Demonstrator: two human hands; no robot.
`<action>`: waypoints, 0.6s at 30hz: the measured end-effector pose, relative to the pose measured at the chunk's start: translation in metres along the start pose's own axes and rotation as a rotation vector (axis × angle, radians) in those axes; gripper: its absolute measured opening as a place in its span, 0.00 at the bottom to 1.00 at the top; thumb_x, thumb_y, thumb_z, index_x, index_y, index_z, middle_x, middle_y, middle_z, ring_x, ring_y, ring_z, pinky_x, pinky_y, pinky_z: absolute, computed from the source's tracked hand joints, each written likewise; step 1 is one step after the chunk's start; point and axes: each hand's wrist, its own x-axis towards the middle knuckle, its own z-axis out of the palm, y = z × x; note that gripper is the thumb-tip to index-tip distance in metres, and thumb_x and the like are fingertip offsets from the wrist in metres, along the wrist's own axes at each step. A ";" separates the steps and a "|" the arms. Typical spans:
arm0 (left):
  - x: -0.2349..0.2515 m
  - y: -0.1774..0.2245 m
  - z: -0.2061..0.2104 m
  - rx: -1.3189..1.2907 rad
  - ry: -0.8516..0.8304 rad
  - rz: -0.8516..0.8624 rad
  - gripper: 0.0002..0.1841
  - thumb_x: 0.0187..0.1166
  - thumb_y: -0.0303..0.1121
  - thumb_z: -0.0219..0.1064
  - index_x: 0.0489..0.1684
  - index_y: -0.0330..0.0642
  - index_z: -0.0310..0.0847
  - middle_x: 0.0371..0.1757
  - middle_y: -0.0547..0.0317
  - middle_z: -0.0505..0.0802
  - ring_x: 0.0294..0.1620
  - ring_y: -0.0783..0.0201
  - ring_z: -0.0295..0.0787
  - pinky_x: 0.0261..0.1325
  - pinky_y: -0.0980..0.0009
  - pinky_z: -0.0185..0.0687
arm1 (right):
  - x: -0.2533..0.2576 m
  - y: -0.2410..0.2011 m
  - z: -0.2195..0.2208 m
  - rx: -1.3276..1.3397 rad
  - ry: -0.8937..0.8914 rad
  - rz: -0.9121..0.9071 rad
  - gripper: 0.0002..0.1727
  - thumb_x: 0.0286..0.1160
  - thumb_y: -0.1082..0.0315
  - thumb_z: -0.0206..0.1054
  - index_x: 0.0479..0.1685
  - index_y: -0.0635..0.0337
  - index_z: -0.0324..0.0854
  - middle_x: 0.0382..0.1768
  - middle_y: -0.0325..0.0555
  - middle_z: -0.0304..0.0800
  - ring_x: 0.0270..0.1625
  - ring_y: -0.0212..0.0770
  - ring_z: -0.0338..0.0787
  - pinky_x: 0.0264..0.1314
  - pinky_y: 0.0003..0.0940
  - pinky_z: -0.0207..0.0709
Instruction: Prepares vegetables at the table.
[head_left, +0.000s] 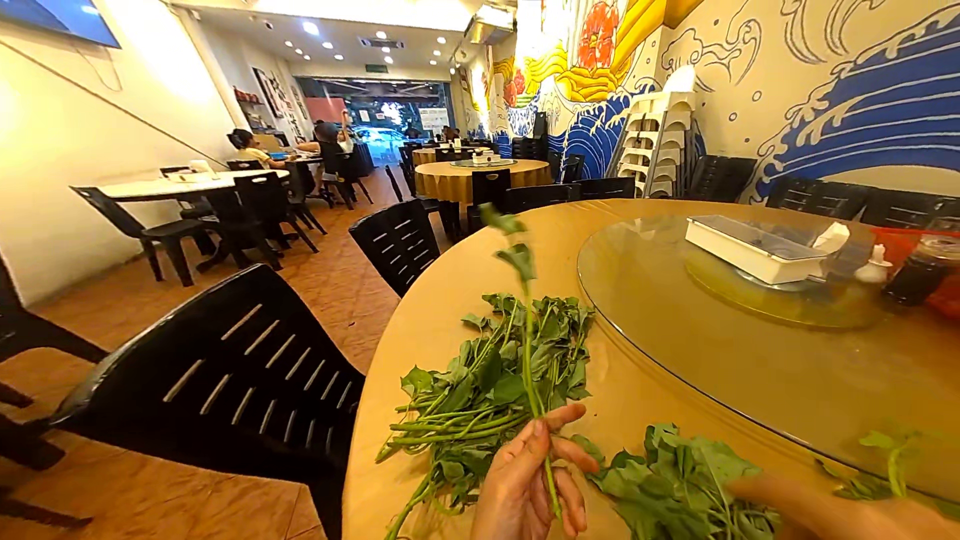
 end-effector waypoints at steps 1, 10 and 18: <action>-0.001 0.000 0.000 0.001 -0.035 -0.016 0.25 0.95 0.34 0.32 0.74 0.30 0.71 0.37 0.55 0.97 0.19 0.74 0.89 0.24 0.81 0.86 | 0.002 0.006 -0.002 0.001 0.018 0.050 0.29 0.75 0.58 0.75 0.73 0.65 0.81 0.48 0.64 0.95 0.49 0.71 0.93 0.51 0.74 0.78; -0.007 -0.013 0.000 0.055 -0.238 -0.106 0.22 0.96 0.39 0.40 0.49 0.45 0.84 0.39 0.59 0.98 0.26 0.73 0.93 0.31 0.78 0.90 | 0.074 -0.003 0.053 0.514 0.053 -0.164 0.30 0.79 0.44 0.67 0.65 0.60 0.87 0.59 0.49 0.92 0.58 0.43 0.91 0.61 0.43 0.84; -0.006 -0.015 0.008 0.100 -0.039 -0.119 0.21 0.95 0.33 0.33 0.53 0.39 0.77 0.40 0.55 0.98 0.29 0.65 0.96 0.31 0.72 0.93 | 0.086 -0.018 0.081 0.704 0.271 -0.120 0.07 0.71 0.63 0.75 0.32 0.56 0.90 0.40 0.38 0.93 0.40 0.28 0.92 0.44 0.24 0.86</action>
